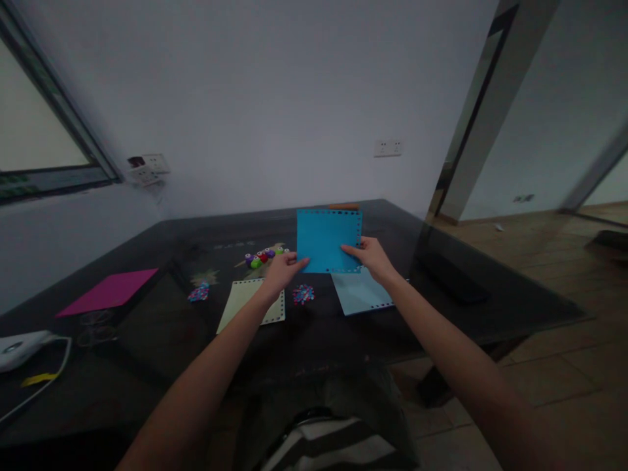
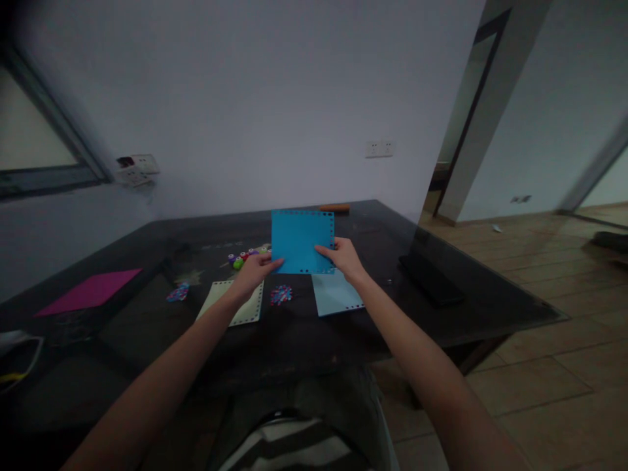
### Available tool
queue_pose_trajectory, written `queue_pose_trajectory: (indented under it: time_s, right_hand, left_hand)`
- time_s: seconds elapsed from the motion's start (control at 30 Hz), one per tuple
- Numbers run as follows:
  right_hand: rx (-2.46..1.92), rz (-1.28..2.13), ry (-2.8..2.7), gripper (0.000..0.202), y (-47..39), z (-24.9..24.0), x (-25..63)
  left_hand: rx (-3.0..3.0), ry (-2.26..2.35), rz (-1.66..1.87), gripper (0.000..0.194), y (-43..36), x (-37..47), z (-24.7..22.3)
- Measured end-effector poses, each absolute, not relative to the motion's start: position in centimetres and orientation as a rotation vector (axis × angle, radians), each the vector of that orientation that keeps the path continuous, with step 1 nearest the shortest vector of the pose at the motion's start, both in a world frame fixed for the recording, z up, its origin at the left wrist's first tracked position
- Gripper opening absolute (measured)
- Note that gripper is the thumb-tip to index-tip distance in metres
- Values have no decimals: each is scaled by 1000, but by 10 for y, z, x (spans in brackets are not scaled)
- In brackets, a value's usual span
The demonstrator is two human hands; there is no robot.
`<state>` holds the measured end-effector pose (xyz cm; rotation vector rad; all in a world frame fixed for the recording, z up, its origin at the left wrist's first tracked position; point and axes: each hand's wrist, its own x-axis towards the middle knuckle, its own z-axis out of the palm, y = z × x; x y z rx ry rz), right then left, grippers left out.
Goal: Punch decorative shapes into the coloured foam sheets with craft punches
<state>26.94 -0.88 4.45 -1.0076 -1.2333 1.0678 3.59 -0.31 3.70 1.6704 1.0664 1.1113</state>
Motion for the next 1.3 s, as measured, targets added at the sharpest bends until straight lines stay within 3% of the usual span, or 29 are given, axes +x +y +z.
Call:
queue_pose_trajectory:
  time_s: [0.4, 0.73, 1.13, 1.3]
  right_hand:
    - [-1050, 997, -1161, 30, -15, 25, 315]
    - [-1077, 927, -1094, 39, -19, 35, 339]
    - [-1368, 1055, -1086, 41, -20, -2, 377]
    - [-1405, 1050, -1159, 34, -16, -10, 378]
  left_hand:
    - [1706, 992, 925, 35, -22, 48, 32]
    - [1824, 846, 965, 50, -34, 65, 27]
    - [2510, 1070, 1015, 18, -46, 79, 5]
    - [2551, 1002, 951, 18, -46, 83, -8]
